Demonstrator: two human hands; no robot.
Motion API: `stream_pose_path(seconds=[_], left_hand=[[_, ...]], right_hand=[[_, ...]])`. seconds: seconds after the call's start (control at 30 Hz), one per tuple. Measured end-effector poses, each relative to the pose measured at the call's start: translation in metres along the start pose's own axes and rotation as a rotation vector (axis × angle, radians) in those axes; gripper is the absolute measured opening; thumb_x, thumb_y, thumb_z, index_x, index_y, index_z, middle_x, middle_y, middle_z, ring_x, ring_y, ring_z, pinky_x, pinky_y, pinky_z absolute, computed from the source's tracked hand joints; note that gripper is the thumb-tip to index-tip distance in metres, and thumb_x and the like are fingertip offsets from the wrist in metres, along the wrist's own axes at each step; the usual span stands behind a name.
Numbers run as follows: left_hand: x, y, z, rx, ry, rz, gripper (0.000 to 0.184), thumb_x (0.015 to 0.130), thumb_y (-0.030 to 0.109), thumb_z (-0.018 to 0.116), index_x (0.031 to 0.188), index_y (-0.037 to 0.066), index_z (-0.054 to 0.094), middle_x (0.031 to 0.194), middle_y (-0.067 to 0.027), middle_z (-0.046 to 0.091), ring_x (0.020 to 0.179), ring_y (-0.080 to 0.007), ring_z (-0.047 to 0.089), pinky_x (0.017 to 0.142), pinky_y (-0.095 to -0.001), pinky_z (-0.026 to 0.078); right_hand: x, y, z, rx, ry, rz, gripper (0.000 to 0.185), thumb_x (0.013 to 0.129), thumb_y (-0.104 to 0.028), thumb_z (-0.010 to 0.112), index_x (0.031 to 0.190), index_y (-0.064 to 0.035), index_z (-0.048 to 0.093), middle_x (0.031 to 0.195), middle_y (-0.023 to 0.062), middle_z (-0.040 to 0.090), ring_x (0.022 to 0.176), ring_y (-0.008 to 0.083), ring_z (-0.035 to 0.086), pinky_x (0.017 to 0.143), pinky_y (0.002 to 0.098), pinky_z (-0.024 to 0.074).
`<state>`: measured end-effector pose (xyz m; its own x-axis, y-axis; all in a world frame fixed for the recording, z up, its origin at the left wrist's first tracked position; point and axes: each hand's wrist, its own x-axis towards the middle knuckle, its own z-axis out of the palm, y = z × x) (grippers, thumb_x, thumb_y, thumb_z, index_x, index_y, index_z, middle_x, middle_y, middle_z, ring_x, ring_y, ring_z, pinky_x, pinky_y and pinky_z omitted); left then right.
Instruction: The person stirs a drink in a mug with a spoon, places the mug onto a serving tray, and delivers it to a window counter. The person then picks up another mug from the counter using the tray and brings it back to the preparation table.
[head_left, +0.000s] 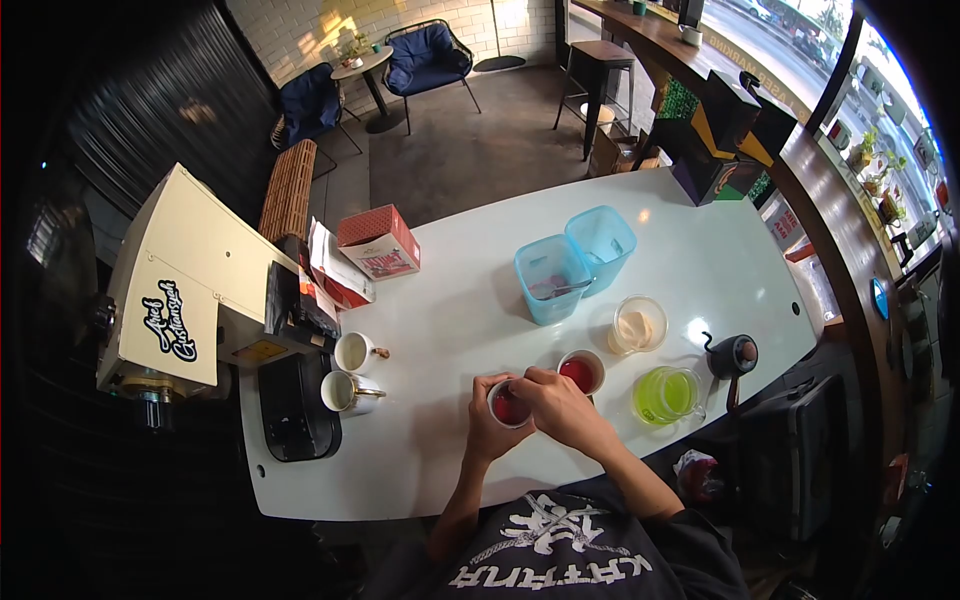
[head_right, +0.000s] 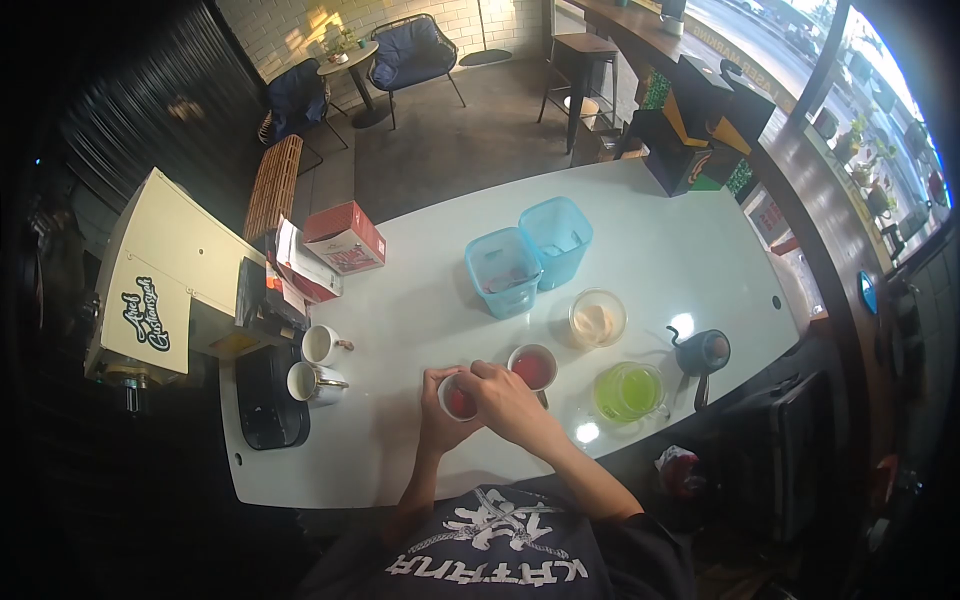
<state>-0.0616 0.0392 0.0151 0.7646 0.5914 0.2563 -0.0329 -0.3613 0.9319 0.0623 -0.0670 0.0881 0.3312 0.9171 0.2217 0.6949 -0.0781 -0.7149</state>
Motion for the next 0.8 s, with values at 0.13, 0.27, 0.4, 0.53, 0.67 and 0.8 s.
stream_pose_path(seconds=[0.13, 0.27, 0.4, 0.53, 0.67, 0.8], left_hand=[[0.000, 0.000, 0.001, -0.035, 0.001, -0.006, 0.077, 0.059, 0.012, 0.094, 0.117, 0.004, 0.043, 0.115, -0.0174, 0.065, 0.104, -0.0273, 0.068, 0.090, -0.0378, 0.056], [0.000, 0.003, 0.001, -0.047, -0.004, -0.009, 0.078, 0.058, 0.011, 0.094, 0.117, 0.004, 0.042, 0.115, -0.0171, 0.065, 0.104, -0.0274, 0.068, 0.090, -0.0381, 0.056], [0.000, 0.001, 0.001, -0.007, -0.008, 0.023, 0.078, 0.059, 0.011, 0.093, 0.117, 0.004, 0.042, 0.114, -0.0171, 0.065, 0.103, -0.0276, 0.068, 0.090, -0.0381, 0.056], [0.001, 0.004, 0.000, 0.028, -0.002, 0.032, 0.076, 0.060, 0.012, 0.093, 0.117, 0.004, 0.042, 0.113, -0.0170, 0.065, 0.103, -0.0277, 0.068, 0.089, -0.0378, 0.056], [-0.001, 0.001, 0.003, -0.011, 0.011, 0.021, 0.077, 0.061, 0.015, 0.094, 0.116, 0.004, 0.042, 0.113, -0.0167, 0.065, 0.102, -0.0268, 0.068, 0.089, -0.0378, 0.055], [-0.001, -0.004, 0.005, -0.069, 0.024, -0.016, 0.078, 0.060, 0.017, 0.095, 0.116, 0.004, 0.041, 0.113, -0.0166, 0.065, 0.102, -0.0262, 0.067, 0.089, -0.0380, 0.055]], right_hand=[[-0.001, -0.001, 0.000, 0.079, -0.060, -0.036, 0.028, 0.071, 0.006, 0.062, 0.098, 0.0003, 0.067, 0.088, 0.0178, 0.063, 0.081, 0.0396, 0.065, 0.069, 0.0464, 0.0538], [-0.003, 0.003, -0.001, 0.102, -0.151, -0.057, 0.024, 0.071, 0.005, 0.063, 0.095, 0.0008, 0.066, 0.089, 0.0179, 0.064, 0.081, 0.0398, 0.065, 0.069, 0.0462, 0.0537], [-0.003, -0.001, -0.009, 0.078, -0.095, -0.051, 0.022, 0.072, 0.004, 0.063, 0.094, 0.0015, 0.065, 0.088, 0.0179, 0.064, 0.081, 0.0396, 0.065, 0.070, 0.0459, 0.0538], [-0.003, 0.001, -0.004, 0.049, 0.000, -0.007, 0.021, 0.073, 0.004, 0.063, 0.094, 0.0020, 0.065, 0.088, 0.0180, 0.064, 0.082, 0.0396, 0.065, 0.070, 0.0462, 0.0537], [-0.007, 0.001, 0.006, 0.086, 0.018, -0.036, 0.019, 0.073, 0.004, 0.062, 0.092, 0.0023, 0.065, 0.088, 0.0183, 0.063, 0.082, 0.0402, 0.065, 0.071, 0.0466, 0.0538], [-0.008, 0.005, 0.006, 0.092, -0.052, -0.068, 0.016, 0.074, 0.004, 0.061, 0.090, 0.0027, 0.064, 0.088, 0.0189, 0.063, 0.082, 0.0405, 0.065, 0.071, 0.0472, 0.0537]])
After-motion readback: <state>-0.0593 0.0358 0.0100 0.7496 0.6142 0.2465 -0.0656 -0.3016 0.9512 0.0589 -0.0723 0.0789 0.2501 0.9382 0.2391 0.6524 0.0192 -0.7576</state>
